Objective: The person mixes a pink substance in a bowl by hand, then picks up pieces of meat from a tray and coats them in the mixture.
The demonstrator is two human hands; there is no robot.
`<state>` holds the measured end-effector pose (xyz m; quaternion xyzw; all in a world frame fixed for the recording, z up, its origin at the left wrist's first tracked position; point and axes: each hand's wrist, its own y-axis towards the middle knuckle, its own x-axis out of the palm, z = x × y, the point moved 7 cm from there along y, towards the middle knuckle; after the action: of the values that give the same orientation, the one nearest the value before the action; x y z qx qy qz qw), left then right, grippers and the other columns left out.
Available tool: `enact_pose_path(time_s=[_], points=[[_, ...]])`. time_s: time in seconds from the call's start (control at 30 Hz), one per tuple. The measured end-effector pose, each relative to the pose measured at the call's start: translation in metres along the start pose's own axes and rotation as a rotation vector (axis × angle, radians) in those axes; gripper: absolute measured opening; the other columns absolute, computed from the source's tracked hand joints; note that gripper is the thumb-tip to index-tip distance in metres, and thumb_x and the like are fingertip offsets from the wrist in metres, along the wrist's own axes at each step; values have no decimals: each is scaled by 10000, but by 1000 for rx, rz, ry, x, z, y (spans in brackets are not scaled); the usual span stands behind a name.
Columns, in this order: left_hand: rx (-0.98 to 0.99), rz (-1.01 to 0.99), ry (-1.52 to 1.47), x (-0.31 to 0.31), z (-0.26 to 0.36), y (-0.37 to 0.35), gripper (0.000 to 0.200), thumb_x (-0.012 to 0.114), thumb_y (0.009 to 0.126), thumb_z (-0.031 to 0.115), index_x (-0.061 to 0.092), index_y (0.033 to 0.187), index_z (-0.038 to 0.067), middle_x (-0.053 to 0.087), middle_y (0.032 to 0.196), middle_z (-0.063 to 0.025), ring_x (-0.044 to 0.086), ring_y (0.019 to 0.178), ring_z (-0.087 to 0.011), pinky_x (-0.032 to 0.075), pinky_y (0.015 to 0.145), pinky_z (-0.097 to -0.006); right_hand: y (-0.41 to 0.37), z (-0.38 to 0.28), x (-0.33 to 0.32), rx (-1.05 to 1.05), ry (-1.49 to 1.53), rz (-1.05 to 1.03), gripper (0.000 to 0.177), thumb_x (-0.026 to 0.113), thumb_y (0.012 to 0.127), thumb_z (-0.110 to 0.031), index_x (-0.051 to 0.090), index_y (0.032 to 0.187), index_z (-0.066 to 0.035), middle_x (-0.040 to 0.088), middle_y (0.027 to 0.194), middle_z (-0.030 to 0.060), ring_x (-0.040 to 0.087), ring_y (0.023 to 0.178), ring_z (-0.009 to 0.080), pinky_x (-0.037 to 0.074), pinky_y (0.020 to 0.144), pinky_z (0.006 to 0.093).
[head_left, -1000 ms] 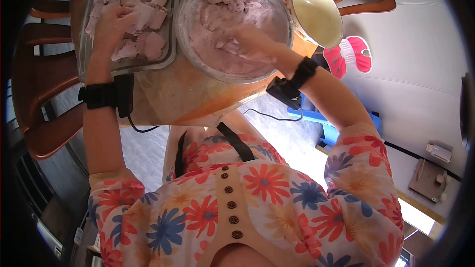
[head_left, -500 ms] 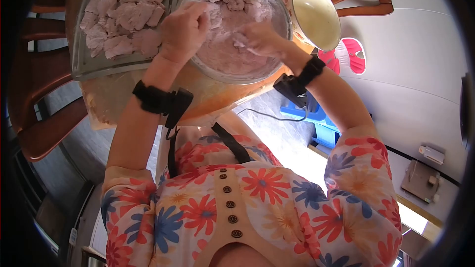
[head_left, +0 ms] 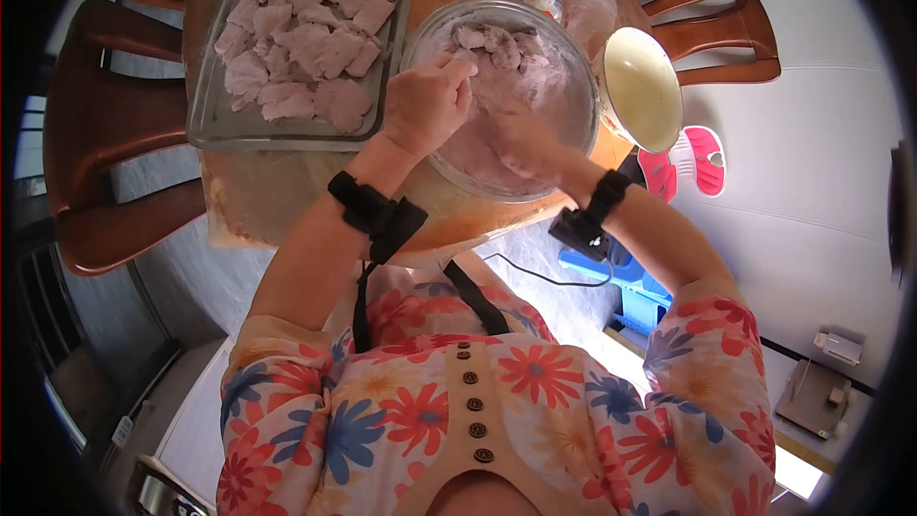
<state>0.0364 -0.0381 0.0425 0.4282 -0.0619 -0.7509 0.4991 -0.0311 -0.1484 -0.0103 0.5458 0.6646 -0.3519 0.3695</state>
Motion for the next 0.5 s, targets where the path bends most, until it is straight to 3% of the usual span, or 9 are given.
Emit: enact_pose_path(time_s=[0.07,0.1,0.17,0.27,0.4,0.5], points=[[-12,-4,17,2,-4,-2,116,592,751,84,631,851,128,614,786,-68,600,666,-296,488,565,-373,-13,1,0,85,104,233,271,452,882,-219,604,890,5,610,817,243,586,767,404,447,705,455],[-9,-5,34,5,-4,-2,107,593,754,103,621,855,124,619,801,-54,610,668,-281,491,565,-370,-14,1,-3,94,95,229,271,452,882,-219,604,890,5,610,817,243,586,767,404,447,705,455],[12,3,21,6,-3,-1,103,592,756,108,619,854,123,620,805,-55,610,669,-283,493,567,-371,-7,5,2,68,-49,-76,271,466,894,-268,585,927,-26,615,847,209,579,781,389,442,700,457],[25,-23,47,7,-3,-1,98,589,762,116,617,856,122,622,814,-54,611,673,-285,496,574,-374,-14,34,-5,191,-71,-166,253,485,886,-284,576,942,-56,621,856,180,579,798,380,444,701,445],[16,-47,85,7,-3,-1,94,580,771,116,616,857,120,621,823,-49,612,683,-285,502,585,-376,-28,9,-27,219,-47,-147,277,522,866,-333,590,928,-72,623,843,161,584,772,371,450,688,433],[17,-67,104,8,-2,-1,93,580,772,116,613,859,116,619,822,-46,613,689,-283,503,589,-376,-24,27,-11,291,-236,-154,284,575,835,-337,612,952,-81,622,820,161,593,731,339,460,669,391]])
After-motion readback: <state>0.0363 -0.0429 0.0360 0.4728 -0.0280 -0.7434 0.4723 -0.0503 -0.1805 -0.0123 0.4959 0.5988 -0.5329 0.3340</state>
